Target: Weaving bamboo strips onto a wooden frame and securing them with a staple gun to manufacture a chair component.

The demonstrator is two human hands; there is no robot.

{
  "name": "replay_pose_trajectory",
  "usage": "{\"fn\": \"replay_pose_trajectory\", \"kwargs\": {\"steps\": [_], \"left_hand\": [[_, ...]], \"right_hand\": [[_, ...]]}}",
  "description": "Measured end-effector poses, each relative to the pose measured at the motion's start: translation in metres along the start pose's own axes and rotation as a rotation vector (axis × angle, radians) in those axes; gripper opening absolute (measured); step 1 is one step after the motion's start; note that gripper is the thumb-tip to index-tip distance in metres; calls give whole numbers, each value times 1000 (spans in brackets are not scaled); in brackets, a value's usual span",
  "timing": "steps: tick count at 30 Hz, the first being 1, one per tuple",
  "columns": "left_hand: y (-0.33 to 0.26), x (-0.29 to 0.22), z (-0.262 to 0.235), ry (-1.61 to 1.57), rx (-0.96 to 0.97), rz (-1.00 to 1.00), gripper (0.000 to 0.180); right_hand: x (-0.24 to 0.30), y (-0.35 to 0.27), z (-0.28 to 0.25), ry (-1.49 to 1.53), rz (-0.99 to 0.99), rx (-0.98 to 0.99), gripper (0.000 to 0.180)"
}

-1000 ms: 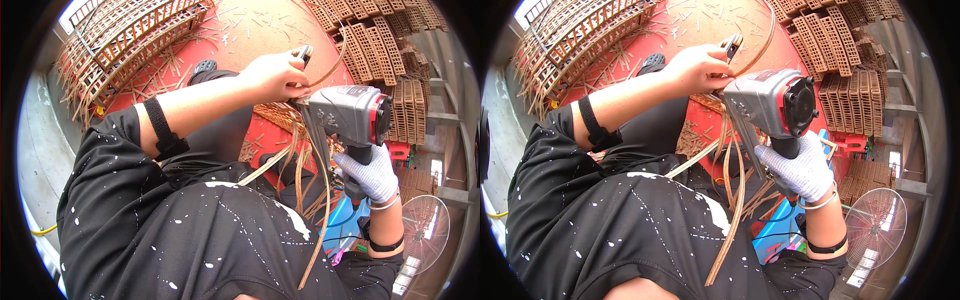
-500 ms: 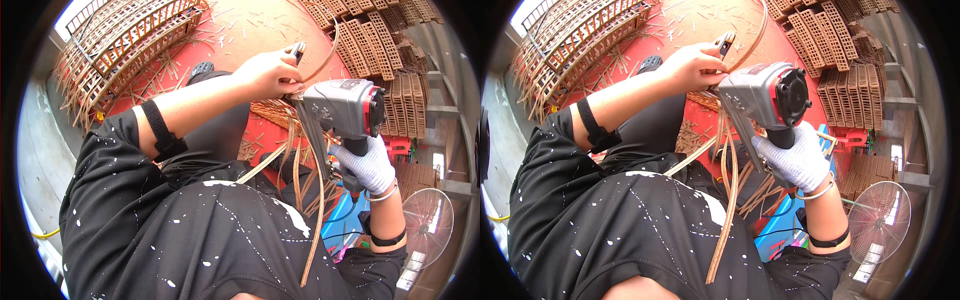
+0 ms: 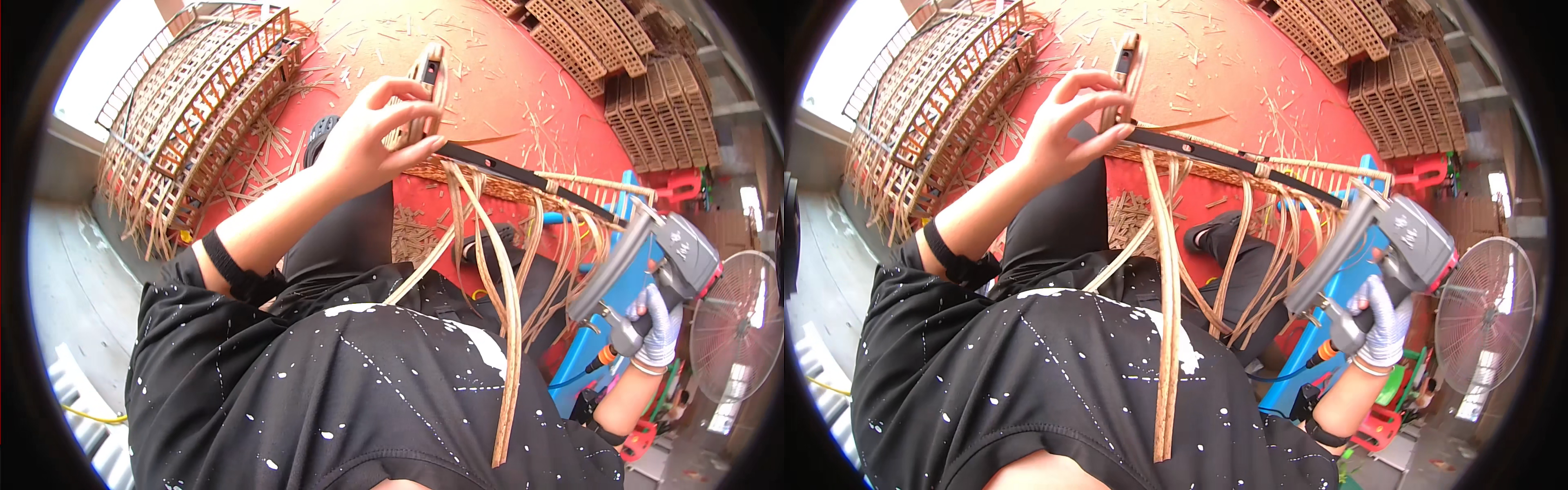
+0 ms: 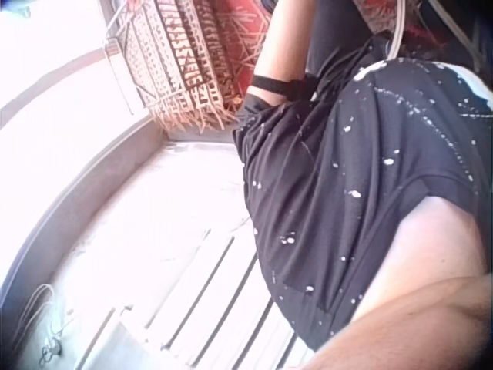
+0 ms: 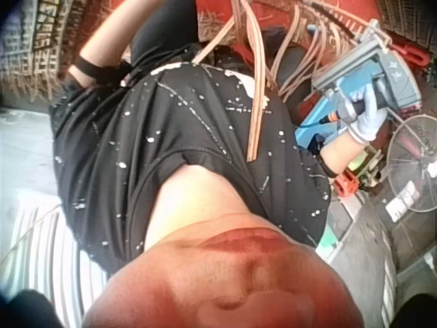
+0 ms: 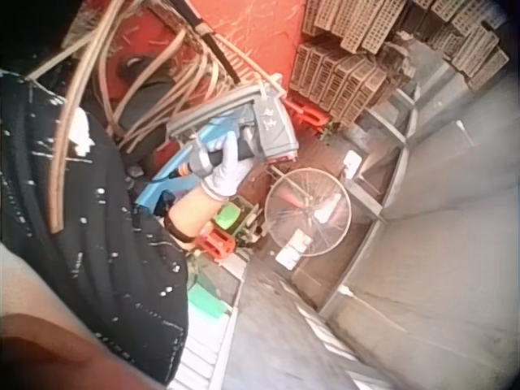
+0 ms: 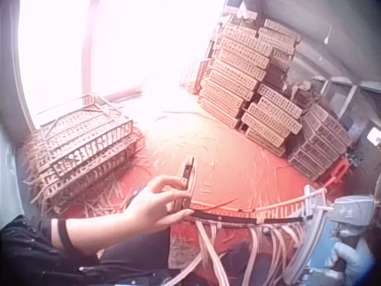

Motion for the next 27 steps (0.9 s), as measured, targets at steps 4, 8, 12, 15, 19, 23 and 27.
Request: {"fn": "replay_pose_trajectory", "kwargs": {"steps": [4, 8, 12, 15, 19, 23, 27], "left_hand": [[-7, -5, 4, 179, 113, 26, 49], [-6, -1, -1, 312, 165, 29, 51], [-4, 2, -5, 351, 213, 41, 51], [-3, 1, -7, 339, 238, 23, 47], [-1, -2, -14, 404, 297, -3, 43], [4, -3, -21, 422, 371, -65, 40], [8, -3, -24, 440, 445, -95, 35]], "right_hand": [[-94, -13, -92, 222, 132, -195, 41], [-192, -38, -177, 442, 363, -548, 40], [-278, -66, -248, 530, 402, -749, 37], [-343, -74, -285, 666, 412, -737, 36], [-399, -83, -305, 779, 539, -640, 39], [-413, -76, -308, 786, 604, -684, 41], [-402, -72, -316, 364, 583, -830, 63]]}}
Point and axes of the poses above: each hand's wrist, its own y-axis towards the middle knuckle, its own z-axis out of the palm, x = y × z, the point moved 6 cm from there along y, towards the middle knuckle, and after that the axes turned 5 degrees about -y, right-handed, at the moved point
